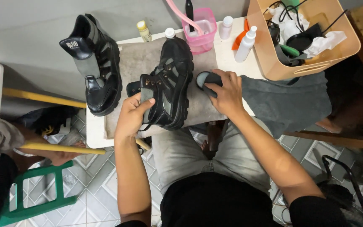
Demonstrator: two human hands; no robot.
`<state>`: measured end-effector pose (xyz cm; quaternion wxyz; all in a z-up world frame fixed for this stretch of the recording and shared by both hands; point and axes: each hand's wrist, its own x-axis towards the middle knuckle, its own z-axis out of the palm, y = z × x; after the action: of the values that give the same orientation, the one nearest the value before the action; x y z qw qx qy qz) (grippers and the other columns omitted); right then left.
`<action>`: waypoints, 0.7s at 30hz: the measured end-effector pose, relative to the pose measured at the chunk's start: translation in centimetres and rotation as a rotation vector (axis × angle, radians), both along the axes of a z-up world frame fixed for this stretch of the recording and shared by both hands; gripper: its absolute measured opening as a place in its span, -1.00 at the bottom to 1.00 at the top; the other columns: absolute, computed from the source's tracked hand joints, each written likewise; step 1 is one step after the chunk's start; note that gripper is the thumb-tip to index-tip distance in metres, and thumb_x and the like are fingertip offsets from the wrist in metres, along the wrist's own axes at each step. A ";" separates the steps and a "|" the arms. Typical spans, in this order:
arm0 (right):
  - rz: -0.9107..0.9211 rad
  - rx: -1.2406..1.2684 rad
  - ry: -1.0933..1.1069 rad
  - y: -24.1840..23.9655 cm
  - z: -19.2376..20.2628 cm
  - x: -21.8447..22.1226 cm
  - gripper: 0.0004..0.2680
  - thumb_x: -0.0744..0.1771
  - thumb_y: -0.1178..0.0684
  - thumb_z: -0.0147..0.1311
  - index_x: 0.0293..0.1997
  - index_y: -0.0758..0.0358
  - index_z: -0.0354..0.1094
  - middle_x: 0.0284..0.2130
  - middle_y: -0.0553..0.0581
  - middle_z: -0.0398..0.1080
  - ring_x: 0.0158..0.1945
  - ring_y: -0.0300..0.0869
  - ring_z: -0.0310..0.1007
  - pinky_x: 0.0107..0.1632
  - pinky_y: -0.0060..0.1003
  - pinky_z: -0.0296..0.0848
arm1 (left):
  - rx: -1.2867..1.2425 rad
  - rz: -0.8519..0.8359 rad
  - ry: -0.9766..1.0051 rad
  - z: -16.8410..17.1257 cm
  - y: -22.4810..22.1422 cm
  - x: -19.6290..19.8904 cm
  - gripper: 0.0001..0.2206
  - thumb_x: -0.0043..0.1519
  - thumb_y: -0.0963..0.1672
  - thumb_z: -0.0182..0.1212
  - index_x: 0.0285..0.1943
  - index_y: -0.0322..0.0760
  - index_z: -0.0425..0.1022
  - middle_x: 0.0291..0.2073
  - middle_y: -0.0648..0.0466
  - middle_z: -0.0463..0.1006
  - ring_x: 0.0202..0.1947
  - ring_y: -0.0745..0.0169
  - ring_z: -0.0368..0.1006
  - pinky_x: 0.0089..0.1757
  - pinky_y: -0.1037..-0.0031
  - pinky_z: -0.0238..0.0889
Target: The person is polishing a black boot by applying polish with a sponge and buffing the surface.
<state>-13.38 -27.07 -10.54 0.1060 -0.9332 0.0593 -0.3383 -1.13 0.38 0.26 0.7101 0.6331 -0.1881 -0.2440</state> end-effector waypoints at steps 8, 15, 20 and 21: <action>-0.003 0.009 0.007 0.2 0.7 -0.3 -0.87 0.21 0.10 0.34 -0.23 0.04 0.58 0.11 0.09 0.34 0.10 0.01 0.18 -0.02 -0.13 0.10 | 0.000 -0.001 -0.004 0.4 -0.4 -0.3 -0.93 0.20 -0.27 0.23 -0.20 -0.44 0.59 -0.56 0.08 0.52 -0.56 0.46 0.40 -0.41 0.64 0.36; -0.022 -0.007 0.023 0.2 0.2 -0.3 -0.87 0.21 0.09 0.33 -0.22 0.03 0.57 0.13 0.06 0.32 0.13 0.01 0.18 -0.01 -0.13 0.12 | 0.000 0.005 0.000 -0.7 -0.1 0.2 -0.94 0.21 -0.26 0.24 -0.21 -0.42 0.60 -0.56 0.07 0.53 -0.54 0.44 0.42 -0.39 0.63 0.36; -0.034 -0.019 0.029 0.3 0.1 -0.4 -0.88 0.21 0.07 0.32 -0.23 0.02 0.58 0.14 0.06 0.31 0.13 0.00 0.16 -0.01 -0.13 0.11 | -0.001 0.007 0.002 -0.2 -0.2 -0.2 -0.93 0.21 -0.26 0.24 -0.20 -0.44 0.60 -0.55 0.06 0.54 -0.55 0.43 0.43 -0.39 0.62 0.37; -0.034 -0.017 0.031 0.3 0.2 -0.4 -0.86 0.21 0.08 0.33 -0.22 0.02 0.58 0.13 0.07 0.32 0.12 0.01 0.17 -0.01 -0.13 0.12 | -0.001 0.005 0.001 -0.1 -0.2 -0.1 -0.93 0.21 -0.26 0.24 -0.20 -0.44 0.60 -0.55 0.05 0.54 -0.55 0.42 0.42 -0.39 0.62 0.37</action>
<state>-13.74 -26.78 -10.34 0.0914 -0.9381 0.0737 -0.3258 -1.27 0.19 0.13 0.7111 0.6332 -0.1862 -0.2423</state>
